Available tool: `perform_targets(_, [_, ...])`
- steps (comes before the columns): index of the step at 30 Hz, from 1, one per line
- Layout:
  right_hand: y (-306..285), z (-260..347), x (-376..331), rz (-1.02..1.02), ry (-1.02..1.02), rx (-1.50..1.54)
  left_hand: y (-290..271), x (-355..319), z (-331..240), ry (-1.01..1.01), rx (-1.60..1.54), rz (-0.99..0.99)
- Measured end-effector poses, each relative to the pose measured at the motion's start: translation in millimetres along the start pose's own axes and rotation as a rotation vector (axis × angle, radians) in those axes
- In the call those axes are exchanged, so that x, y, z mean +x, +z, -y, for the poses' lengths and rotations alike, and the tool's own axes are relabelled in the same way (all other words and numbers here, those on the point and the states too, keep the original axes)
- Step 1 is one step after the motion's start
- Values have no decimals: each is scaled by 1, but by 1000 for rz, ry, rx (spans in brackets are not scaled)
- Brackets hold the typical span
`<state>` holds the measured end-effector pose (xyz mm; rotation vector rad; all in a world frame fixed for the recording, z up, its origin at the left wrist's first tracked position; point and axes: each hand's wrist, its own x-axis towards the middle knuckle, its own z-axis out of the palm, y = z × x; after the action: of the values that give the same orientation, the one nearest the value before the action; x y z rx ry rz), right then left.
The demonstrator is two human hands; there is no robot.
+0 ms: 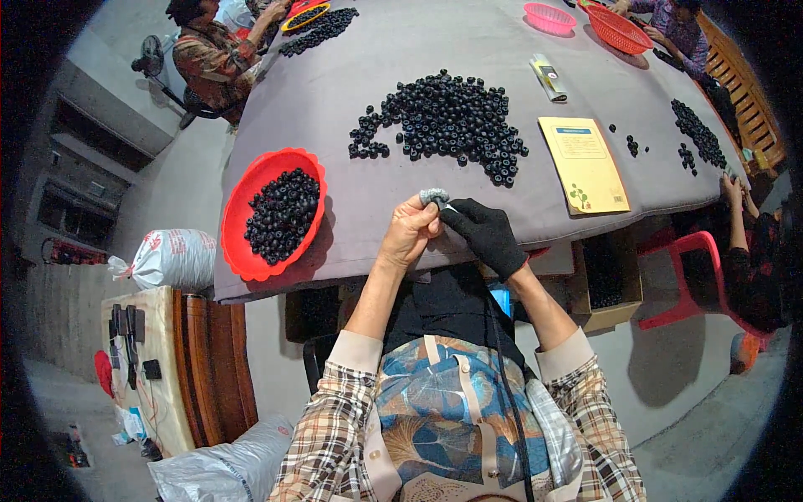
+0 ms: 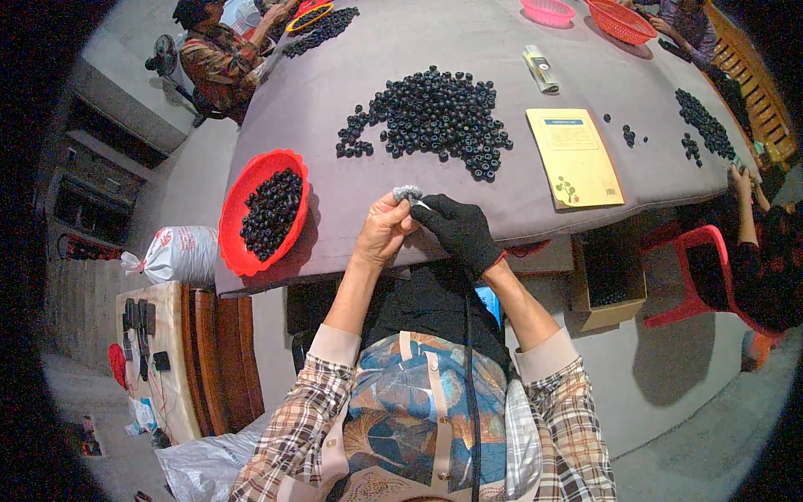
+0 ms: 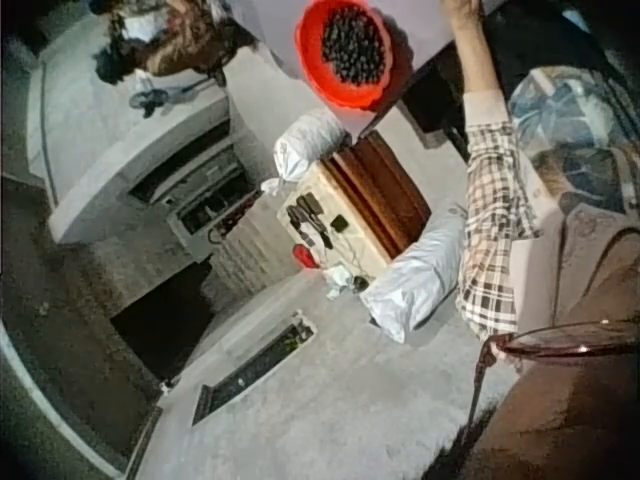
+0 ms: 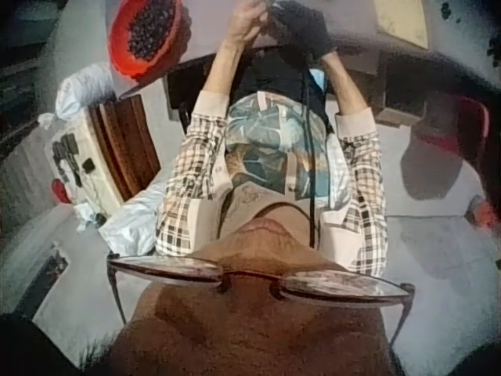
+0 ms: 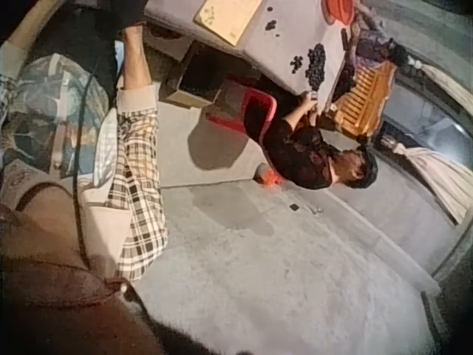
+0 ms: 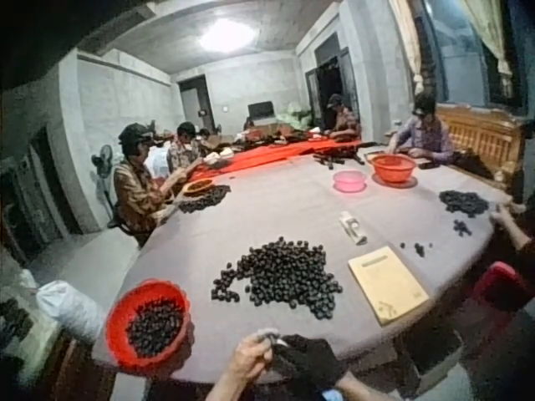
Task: The person sorts small black rubber or plastic components at a work table using tweezers.
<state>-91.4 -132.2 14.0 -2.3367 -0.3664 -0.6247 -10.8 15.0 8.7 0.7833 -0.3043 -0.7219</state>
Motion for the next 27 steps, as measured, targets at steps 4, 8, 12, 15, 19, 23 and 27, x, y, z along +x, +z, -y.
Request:
perform_targets(4, [-1, 0, 0, -7, -15, 0, 3, -1, -1, -13, 1, -21])
perform_targets(8, [-3, 5, 2, 20, 133, 141, 1, 0, -1, -18, 2, 4])
perform_targets(12, [-3, 1, 1, 20, 74, 34, 2, 1, 2, -22, 36, -9])
perform_targets(15, [0, -1, 3, 16, 65, 14, 1, 1, 0, 1, 89, 21])
perform_targets(19, [-1, 2, 5, -7, 24, 60, 2, -2, -1, 11, 62, -25])
perform_targets(23, [1, -3, 1, -65, 154, 284, 6, -7, -2, 31, 110, -89])
perform_targets(27, [-2, -3, 0, -99, 231, 355, 11, -20, -19, 115, 413, -214])
